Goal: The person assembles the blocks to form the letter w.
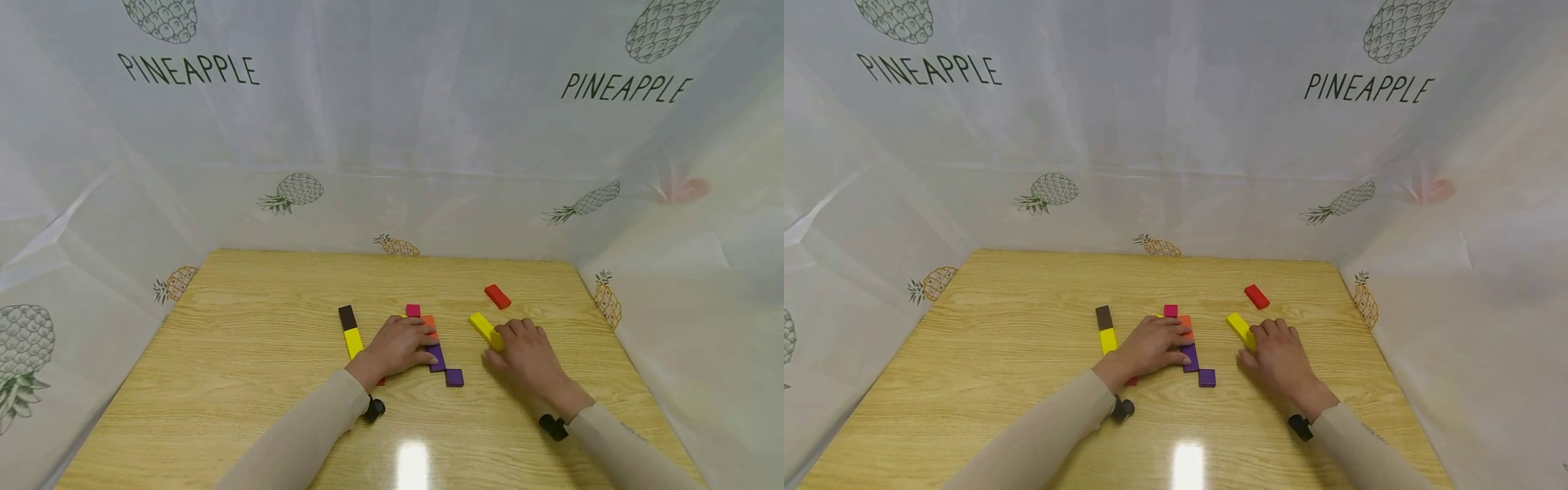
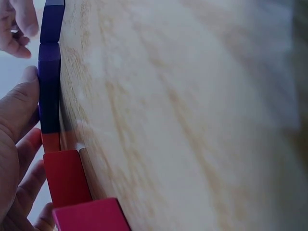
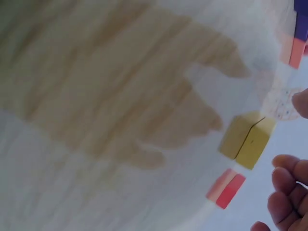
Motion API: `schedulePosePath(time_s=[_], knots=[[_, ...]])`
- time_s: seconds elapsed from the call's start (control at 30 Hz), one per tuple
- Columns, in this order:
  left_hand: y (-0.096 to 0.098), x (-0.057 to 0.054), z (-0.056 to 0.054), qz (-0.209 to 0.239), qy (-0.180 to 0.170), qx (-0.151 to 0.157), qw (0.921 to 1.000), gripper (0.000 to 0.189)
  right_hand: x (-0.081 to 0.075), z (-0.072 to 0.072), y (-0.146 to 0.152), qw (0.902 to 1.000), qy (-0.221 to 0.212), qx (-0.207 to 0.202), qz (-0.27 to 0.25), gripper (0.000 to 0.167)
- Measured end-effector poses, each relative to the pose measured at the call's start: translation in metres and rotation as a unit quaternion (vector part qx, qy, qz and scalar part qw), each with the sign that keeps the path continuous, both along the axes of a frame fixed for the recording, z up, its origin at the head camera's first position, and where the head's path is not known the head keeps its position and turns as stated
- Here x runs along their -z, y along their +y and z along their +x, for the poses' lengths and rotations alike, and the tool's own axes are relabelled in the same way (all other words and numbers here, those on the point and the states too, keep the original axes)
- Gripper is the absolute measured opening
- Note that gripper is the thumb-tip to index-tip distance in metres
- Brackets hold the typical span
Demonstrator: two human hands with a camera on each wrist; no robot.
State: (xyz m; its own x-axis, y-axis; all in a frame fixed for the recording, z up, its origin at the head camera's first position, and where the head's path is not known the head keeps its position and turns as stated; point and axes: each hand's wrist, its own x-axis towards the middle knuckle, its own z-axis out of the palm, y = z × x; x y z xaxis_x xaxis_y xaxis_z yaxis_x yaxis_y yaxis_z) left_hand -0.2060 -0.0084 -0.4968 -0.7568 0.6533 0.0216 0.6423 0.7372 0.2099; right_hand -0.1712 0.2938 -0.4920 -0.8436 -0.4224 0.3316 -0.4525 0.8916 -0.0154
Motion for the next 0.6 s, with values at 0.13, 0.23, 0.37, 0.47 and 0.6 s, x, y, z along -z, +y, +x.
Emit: schedulePosePath(time_s=[0.13, 0.23, 0.37, 0.47, 0.6], knots=[[0.0, 0.002, -0.001, 0.002, -0.002, 0.0, 1.0, 0.049, 0.002, -0.003, 0.007, 0.9998, -0.007, 0.015, -0.006, 0.043], [0.001, 0.002, 0.0, 0.003, -0.005, 0.0, 1.0, 0.049, 0.005, -0.005, 0.01, 0.9999, 0.0, 0.014, -0.003, 0.042], [0.001, 0.002, 0.0, 0.004, -0.005, 0.0, 1.0, 0.049, 0.006, -0.006, 0.012, 0.9999, 0.007, 0.013, 0.004, 0.036], [0.0, 0.002, 0.0, 0.003, -0.003, 0.0, 1.0, 0.049, 0.006, -0.006, 0.012, 0.9998, 0.004, 0.017, 0.013, 0.032], [0.0, 0.001, 0.001, 0.002, -0.004, -0.002, 1.0, 0.049, 0.005, -0.005, 0.011, 0.9996, 0.001, 0.019, 0.019, 0.029]])
